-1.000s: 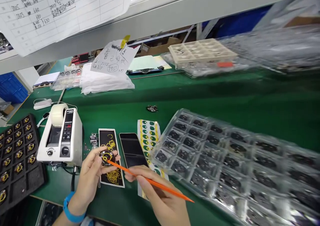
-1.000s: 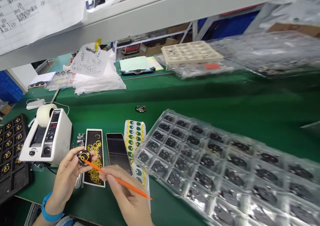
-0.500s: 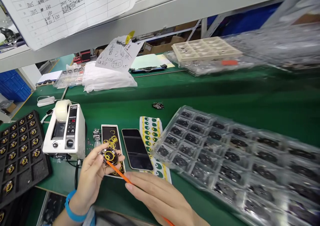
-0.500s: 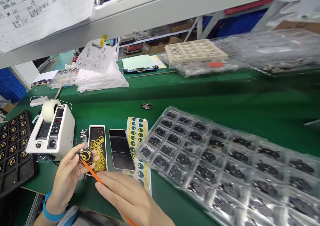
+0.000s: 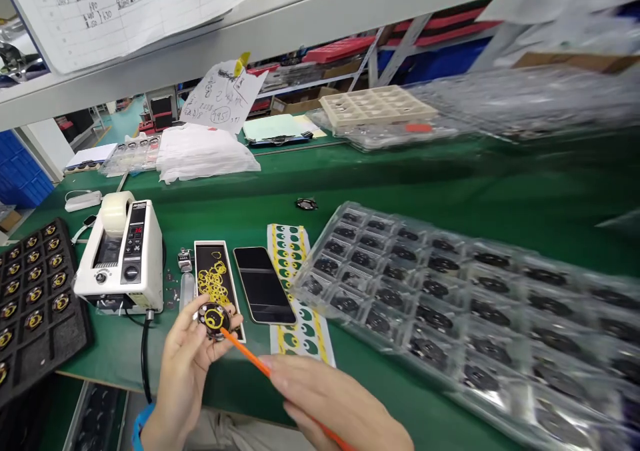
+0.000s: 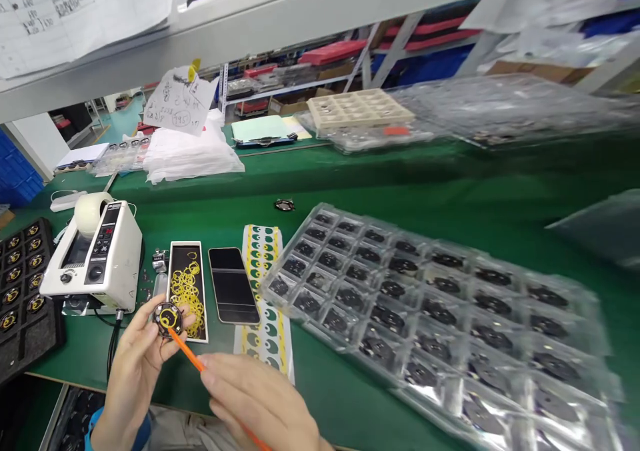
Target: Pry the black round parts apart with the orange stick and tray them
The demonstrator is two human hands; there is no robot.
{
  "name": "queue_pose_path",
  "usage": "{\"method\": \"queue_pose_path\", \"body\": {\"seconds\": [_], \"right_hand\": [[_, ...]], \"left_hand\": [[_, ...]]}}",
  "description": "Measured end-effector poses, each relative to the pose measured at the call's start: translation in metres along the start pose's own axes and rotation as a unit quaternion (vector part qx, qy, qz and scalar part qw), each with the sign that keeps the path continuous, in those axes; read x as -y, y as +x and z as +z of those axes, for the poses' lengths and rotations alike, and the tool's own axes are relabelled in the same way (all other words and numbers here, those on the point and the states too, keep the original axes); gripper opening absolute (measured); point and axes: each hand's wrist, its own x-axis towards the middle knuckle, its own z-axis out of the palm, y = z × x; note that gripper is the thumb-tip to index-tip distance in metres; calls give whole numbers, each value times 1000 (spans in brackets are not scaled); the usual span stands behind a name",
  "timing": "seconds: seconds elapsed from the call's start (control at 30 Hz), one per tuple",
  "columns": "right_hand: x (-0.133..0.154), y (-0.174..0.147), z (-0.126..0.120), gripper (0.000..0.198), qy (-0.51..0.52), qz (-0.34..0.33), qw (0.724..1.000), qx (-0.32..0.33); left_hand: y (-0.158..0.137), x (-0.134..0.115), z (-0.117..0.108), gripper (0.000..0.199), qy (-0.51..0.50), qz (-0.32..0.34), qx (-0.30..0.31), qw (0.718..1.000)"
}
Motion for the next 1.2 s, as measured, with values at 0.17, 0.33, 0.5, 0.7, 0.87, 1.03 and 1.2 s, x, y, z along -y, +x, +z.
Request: {"method": "queue_pose_path", "body": {"seconds": [0.17,0.33,0.5,0.7,0.87,1.03,1.2], "right_hand": [[14,-8,24,36,33,121,982,-141],[19,-16,36,39,35,144,978,-147],[17,-29,40,38,-18,91,989,-115],[8,-35,33,28,-81,30,996,-28],[0,-36,17,34,-85,-28,995,48],[7,-34,12,31,-73,54,996,20],[6,-27,25,22,-65,44,997,-17]], "left_hand": [[-13,23,-3,36,3,6,-16,1000],[-19,32,0,33,5,10,-24,1000],[-15,33,2,31,8,-7,-42,999],[-14,31,-4,36,9,-41,-42,998],[-12,28,-7,37,16,-72,-45,996],[-8,28,-6,33,5,-93,-30,995],[-6,29,-5,33,6,-99,-48,994]]}}
